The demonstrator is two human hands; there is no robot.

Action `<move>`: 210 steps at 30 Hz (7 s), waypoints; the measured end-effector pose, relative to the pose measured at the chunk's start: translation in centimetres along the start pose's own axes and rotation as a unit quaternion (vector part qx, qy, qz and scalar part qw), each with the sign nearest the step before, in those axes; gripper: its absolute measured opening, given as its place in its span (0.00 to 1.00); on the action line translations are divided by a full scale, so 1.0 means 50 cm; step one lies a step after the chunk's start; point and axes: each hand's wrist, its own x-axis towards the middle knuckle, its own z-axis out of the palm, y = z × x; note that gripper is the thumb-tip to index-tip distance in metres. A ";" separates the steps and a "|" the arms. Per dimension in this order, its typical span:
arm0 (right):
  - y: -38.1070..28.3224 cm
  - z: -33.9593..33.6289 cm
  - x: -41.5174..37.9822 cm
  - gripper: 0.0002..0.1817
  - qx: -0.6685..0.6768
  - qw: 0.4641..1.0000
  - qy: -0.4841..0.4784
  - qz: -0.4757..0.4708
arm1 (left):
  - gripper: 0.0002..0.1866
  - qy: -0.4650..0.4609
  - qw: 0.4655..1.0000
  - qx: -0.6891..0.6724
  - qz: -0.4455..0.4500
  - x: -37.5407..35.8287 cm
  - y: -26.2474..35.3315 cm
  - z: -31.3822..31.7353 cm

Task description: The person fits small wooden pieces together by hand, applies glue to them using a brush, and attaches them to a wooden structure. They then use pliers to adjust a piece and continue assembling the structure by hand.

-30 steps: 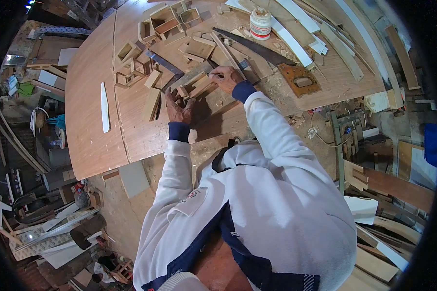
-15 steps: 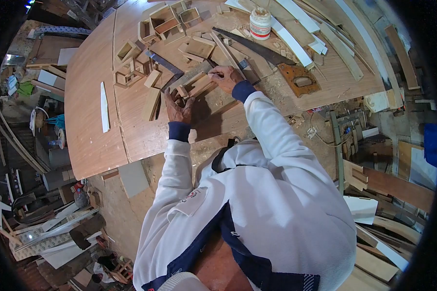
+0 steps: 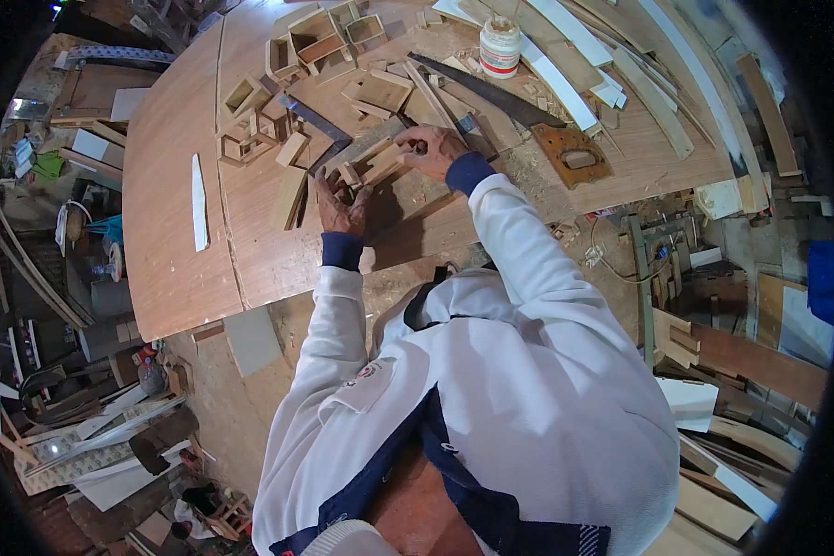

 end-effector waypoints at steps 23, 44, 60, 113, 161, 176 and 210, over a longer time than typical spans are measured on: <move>-0.002 -0.034 0.090 0.12 -0.115 0.984 -0.013 -0.133 | 0.49 -0.014 0.996 0.051 0.066 0.012 -0.003 -0.009; 0.011 -0.014 0.100 0.13 -0.098 0.986 -0.062 -0.119 | 0.50 -0.052 0.997 -0.045 0.028 0.035 -0.048 -0.002; 0.000 -0.019 0.108 0.17 -0.151 0.981 -0.110 -0.053 | 0.51 -0.068 0.995 -0.067 -0.012 0.036 0.000 -0.012; -0.035 -0.019 -0.049 0.19 -0.013 0.992 0.122 0.040 | 0.24 0.087 0.963 0.075 -0.242 -0.013 -0.049 -0.123; 0.024 -0.008 -0.015 0.14 -0.145 0.986 0.060 0.048 | 0.08 0.171 0.911 0.371 -0.049 0.014 -0.130 -0.146; -0.104 -0.082 -0.039 0.21 -0.092 0.966 -0.010 -0.240 | 0.09 0.052 0.989 0.125 0.058 -0.061 0.206 -0.006; -0.025 -0.046 0.012 0.25 -0.141 0.978 -0.077 -0.133 | 0.35 0.109 0.990 0.042 -0.079 -0.027 0.010 0.062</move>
